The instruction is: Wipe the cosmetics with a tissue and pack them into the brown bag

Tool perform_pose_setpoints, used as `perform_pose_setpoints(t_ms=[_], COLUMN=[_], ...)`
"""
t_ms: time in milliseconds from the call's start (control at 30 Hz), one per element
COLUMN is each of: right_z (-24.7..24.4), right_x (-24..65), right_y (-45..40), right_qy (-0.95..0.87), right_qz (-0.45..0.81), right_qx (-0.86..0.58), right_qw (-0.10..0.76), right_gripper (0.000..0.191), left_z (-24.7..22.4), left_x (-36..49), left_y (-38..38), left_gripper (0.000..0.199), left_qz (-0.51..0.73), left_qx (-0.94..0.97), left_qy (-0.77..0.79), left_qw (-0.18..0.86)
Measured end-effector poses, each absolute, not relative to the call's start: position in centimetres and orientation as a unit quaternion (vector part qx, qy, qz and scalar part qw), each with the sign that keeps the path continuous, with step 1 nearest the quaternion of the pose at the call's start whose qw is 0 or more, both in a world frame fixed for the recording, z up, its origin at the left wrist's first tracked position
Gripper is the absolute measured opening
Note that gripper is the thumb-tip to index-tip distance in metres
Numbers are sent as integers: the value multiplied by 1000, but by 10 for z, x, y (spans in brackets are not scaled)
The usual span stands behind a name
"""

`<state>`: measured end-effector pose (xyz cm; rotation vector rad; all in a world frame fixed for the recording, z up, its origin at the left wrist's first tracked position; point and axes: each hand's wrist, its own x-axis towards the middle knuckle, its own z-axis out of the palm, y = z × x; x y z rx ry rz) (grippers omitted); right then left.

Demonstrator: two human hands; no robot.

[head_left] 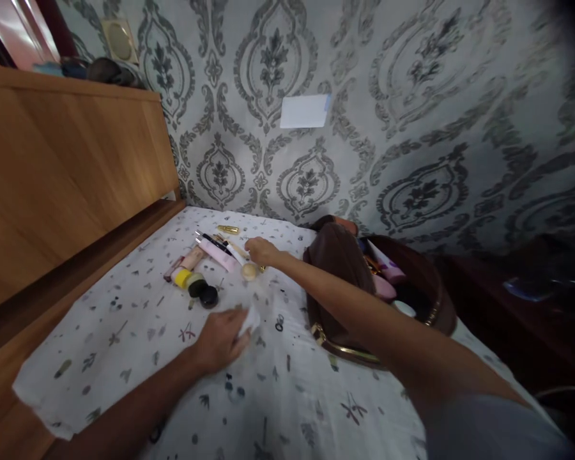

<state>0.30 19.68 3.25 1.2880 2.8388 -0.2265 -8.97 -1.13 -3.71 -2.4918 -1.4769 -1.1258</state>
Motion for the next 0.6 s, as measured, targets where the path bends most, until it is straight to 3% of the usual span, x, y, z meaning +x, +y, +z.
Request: perform_pose_setpoints(t_ms=[200,600], right_z=[-3,-9], right_x=[-29,-53], right_y=[231,244], right_qy=[880,856], right_qz=[-88,-135], right_qx=[466,499], right_qw=[11,-2], right_gripper=[23,26], left_z=[-37,-38], left_x=[-100,-106], left_y=[-8,-5], left_gripper=[11,5], left_qz=[-354,-288], left_qx=[-813,-828], left_qy=[-461,-481], left_qw=[36,-26])
